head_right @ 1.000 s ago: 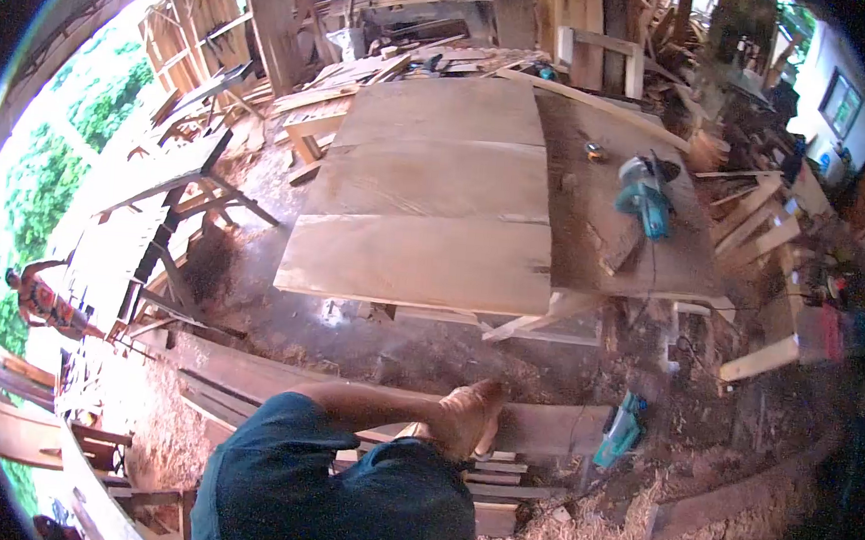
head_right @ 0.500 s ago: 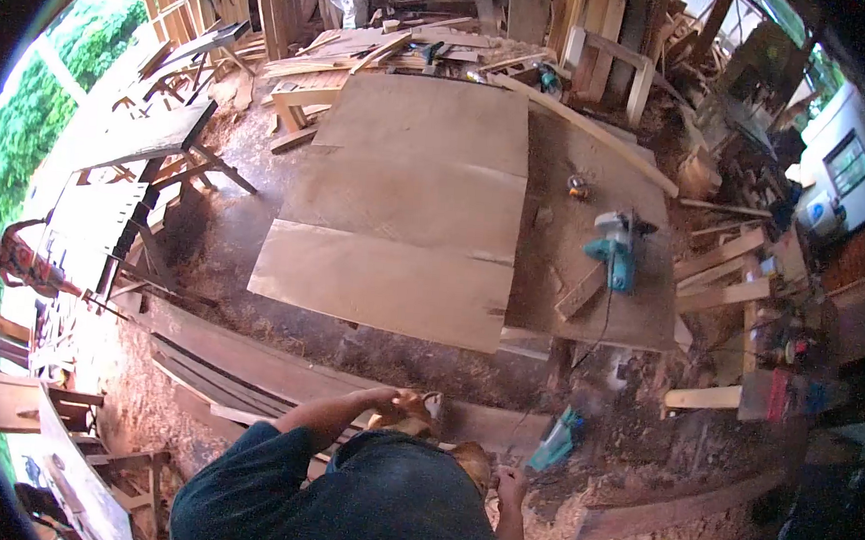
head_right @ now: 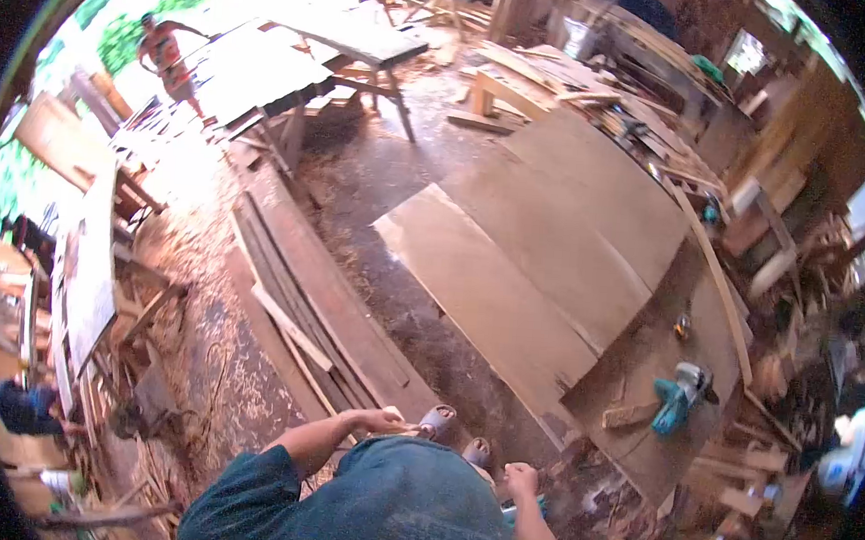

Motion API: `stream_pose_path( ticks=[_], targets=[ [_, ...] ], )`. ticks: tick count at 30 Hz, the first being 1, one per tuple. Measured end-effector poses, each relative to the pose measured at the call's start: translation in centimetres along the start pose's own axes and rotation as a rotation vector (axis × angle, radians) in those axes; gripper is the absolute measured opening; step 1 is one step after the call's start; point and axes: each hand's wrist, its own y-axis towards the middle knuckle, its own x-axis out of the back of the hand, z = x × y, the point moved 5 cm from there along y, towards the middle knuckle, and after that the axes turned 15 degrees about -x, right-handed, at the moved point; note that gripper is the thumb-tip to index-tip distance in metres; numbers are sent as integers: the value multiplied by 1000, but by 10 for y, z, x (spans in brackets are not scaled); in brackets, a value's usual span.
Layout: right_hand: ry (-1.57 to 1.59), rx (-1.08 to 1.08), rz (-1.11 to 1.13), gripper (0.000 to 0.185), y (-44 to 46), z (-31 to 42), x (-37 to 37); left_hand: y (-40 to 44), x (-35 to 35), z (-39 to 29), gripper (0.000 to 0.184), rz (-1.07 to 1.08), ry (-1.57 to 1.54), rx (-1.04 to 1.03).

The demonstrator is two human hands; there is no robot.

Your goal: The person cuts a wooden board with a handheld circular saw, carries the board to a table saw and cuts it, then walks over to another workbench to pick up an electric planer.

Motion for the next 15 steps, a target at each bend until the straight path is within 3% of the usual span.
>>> stream_pose_path(
  ticks=[2, 4, 10, 12, 15],
  targets=[
    [-107, 68, 17, 10, 4, 36, -5, -26, -33, -68, 65, 56, -376, -49],
    [-204, 143, 34, 12, 7, 66, -11, -41, -51, -88, 68, 63, -466, -13],
    [-257, 289, 134, 12, 7, 96, -29, -67, -75, -114, 77, -107, -154, 114],
    [-372, 331, 139, 12, 6, 93, -33, -72, -85, -135, 51, -185, 83, -27],
    [-628, 292, 86, 21, 21, 66, -26, -89, -89, -170, 33, -297, 165, -167]
  ],
)
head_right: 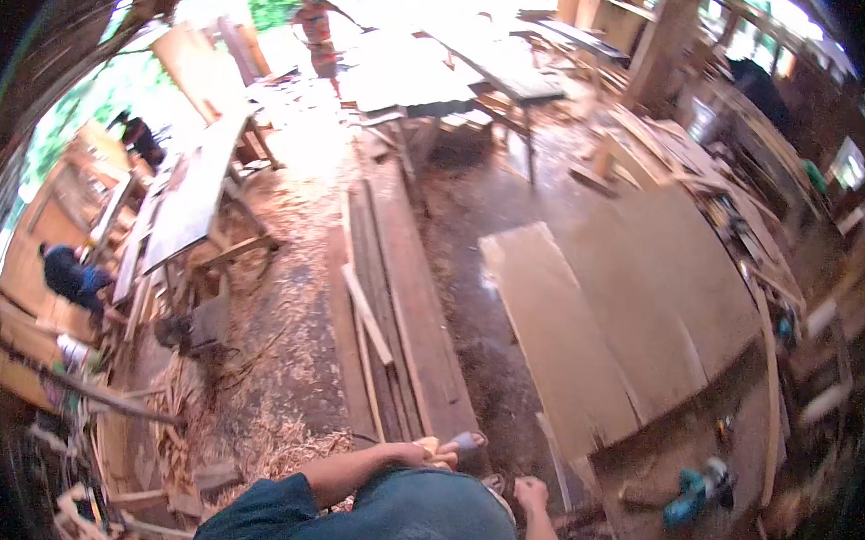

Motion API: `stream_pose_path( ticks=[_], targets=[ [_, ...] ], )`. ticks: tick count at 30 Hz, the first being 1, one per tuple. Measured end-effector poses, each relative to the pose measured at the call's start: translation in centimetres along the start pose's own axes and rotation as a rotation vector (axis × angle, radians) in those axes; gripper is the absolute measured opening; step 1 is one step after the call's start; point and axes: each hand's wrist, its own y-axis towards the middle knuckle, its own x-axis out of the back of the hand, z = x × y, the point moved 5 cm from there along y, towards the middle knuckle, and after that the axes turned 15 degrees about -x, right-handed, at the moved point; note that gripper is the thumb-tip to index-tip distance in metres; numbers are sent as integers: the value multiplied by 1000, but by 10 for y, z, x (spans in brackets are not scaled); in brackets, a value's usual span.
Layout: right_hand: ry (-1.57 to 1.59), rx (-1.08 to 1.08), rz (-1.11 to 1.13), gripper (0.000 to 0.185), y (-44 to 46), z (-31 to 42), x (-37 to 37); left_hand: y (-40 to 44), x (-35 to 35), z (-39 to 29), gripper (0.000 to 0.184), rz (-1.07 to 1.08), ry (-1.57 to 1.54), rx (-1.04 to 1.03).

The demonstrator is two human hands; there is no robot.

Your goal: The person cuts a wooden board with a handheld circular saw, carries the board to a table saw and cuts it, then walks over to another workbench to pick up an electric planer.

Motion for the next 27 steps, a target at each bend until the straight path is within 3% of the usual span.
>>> stream_pose_path(
  ticks=[2, 7, 10, 11, 12, 13, 14, 16, 18, 21, 27],
  targets=[
    [19, -85, 73, 19, -3, -23, -4, -1, -8, 3, 27, -68, -73, -2],
    [262, -212, 151, 15, -8, -63, 8, 20, -46, 54, 27, -250, -376, -439],
    [204, -166, 129, 17, 35, -104, 16, 25, -36, 42, 27, -120, -222, -246],
    [-35, -44, 73, 22, 32, -97, 30, 22, -37, 46, 29, -207, -309, 65],
    [81, 6, 16, 17, 29, -96, 33, 17, -33, 46, 35, -286, -344, 305],
    [54, 33, -4, 17, 23, -89, 42, 32, -44, 83, 37, -204, -251, 375],
    [89, -23, -29, 17, 23, -90, 46, 31, -35, 61, 39, -254, -267, 358],
    [292, -70, 2, 18, 22, -87, 53, 41, -33, 79, 41, -527, -90, 413],
    [348, -101, -17, 17, 34, -94, 52, 46, -29, 83, 25, -757, -45, 386],
    [335, -121, -69, 17, -17, -61, 70, 59, -24, 93, 32, -703, 55, 404],
    [352, -206, -55, 20, -23, -96, 51, 80, -22, 83, 35, -539, 74, 396]
  ],
)
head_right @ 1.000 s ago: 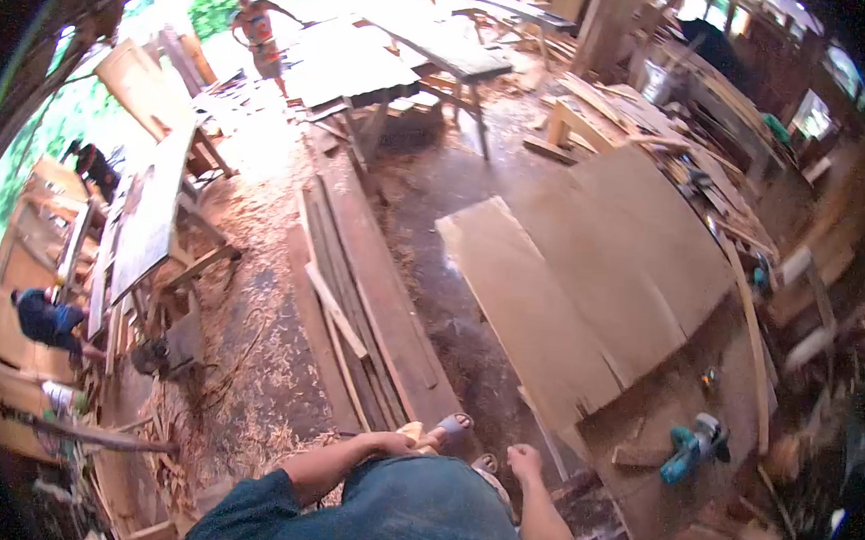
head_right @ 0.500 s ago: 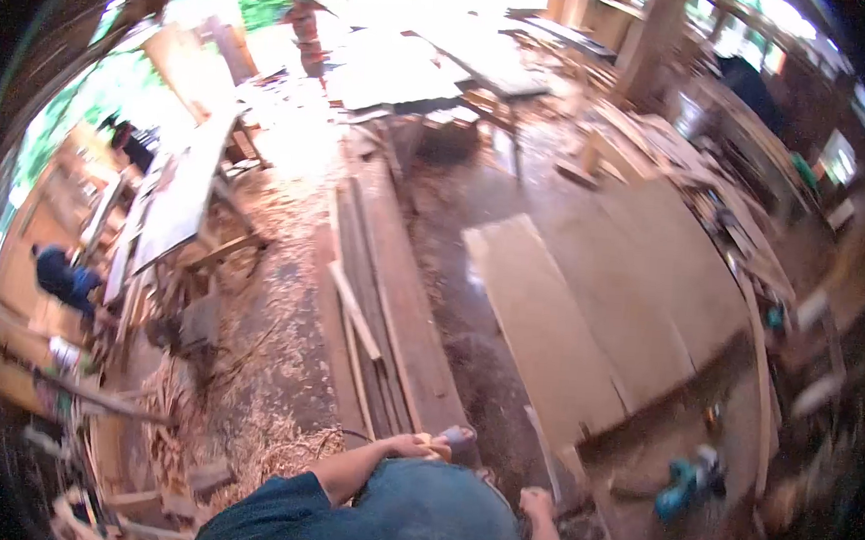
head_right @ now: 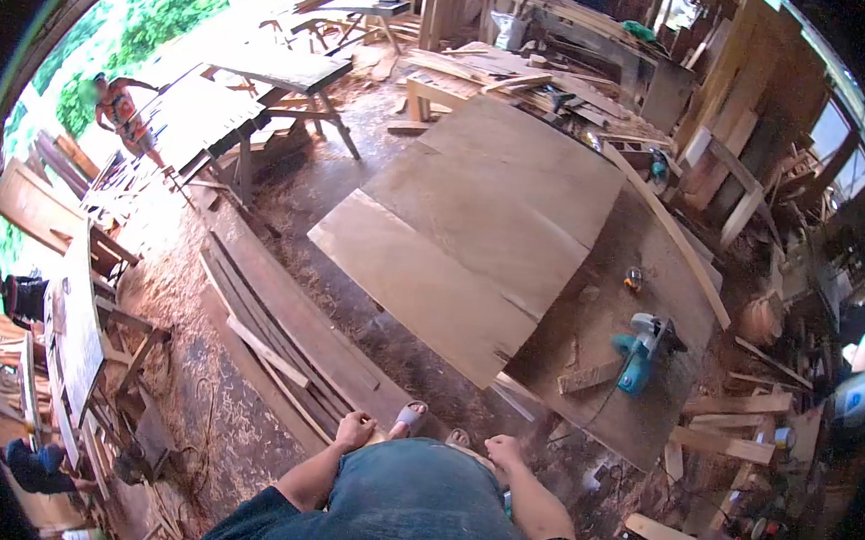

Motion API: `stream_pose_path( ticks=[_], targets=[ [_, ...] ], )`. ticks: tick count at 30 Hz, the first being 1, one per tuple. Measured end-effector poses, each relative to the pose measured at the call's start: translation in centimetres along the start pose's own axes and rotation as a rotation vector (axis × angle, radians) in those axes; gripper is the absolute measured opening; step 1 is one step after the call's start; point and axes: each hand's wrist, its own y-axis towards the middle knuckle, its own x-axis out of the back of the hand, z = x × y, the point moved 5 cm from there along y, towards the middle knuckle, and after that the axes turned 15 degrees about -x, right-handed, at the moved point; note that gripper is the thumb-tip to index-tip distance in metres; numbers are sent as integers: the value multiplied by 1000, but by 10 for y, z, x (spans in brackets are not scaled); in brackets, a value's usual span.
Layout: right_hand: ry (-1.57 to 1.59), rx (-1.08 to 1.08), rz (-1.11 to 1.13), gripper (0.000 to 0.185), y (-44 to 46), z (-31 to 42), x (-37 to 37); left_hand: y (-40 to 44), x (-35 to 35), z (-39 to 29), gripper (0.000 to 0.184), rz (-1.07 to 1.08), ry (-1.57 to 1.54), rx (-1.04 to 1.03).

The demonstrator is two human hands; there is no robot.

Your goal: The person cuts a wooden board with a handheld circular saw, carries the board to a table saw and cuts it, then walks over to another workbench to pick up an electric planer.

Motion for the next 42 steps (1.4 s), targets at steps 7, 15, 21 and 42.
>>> stream_pose_path(
  ticks=[7, 15, 21, 42],
  targets=[
    [55, -74, -45, 16, -13, -15, 11, 17, -10, 11, 31, 123, 28, -137],
    [81, -35, -44, 13, -13, -4, 4, 17, 17, -4, 24, -263, 13, -125],
    [144, -67, -11, 14, -28, 18, -10, 8, 23, 9, 26, -335, 76, -54],
    [-10, -18, 73, 17, 7, 24, -25, 0, 0, 60, 44, 154, -115, 56]
  ],
)
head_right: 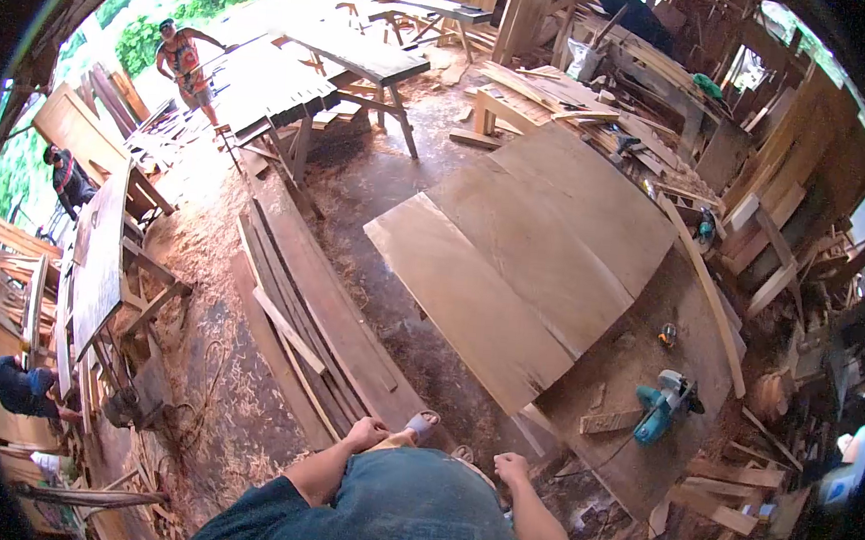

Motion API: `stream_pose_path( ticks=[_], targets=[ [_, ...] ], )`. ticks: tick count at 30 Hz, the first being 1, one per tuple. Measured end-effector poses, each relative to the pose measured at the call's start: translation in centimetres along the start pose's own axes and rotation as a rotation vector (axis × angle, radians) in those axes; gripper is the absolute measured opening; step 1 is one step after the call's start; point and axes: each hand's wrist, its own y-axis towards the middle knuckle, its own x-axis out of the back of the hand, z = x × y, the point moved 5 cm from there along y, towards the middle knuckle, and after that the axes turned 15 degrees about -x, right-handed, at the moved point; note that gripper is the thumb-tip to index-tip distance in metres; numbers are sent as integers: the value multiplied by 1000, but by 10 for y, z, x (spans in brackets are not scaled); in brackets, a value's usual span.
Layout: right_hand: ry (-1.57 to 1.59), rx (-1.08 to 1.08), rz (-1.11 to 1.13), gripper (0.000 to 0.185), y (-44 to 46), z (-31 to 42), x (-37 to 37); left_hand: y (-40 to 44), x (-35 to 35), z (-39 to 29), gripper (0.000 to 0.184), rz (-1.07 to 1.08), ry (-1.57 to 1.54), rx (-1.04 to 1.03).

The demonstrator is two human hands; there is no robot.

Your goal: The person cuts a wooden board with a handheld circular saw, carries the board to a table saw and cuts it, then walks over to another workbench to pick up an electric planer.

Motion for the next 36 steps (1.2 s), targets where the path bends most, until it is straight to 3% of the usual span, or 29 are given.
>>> stream_pose_path(
  ticks=[4, 8, 15, 19, 21, 26, 32, 35, 36],
  targets=[
    [25, -7, 15, 14, 13, -6, 5, -2, 7, -30, 48, 68, 66, 6],
    [59, -34, 28, 14, -5, 7, 10, -1, 7, -38, 48, -9, 50, 19],
    [99, 38, 97, 11, 16, 2, 7, -3, 9, -19, 34, -42, 50, -16],
    [90, 23, 49, 12, 16, 0, 12, 0, 8, -21, 37, -85, 32, -49],
    [102, 3, 72, 8, 16, 6, 10, 3, 5, -26, 43, -1, 21, -28],
    [130, -72, 59, 3, 14, 4, 8, 3, -1, -19, 35, -37, -9, -26],
    [293, -79, 186, 3, 37, -2, 7, -2, -2, -12, 48, 11, 1, 54],
    [456, -175, 860, 5, 133, -44, 4, 8, -7, -6, 49, 27, 73, -15],
    [248, -96, 656, 12, 95, -27, 4, 6, -4, -5, 46, 11, 68, 3]
  ],
)
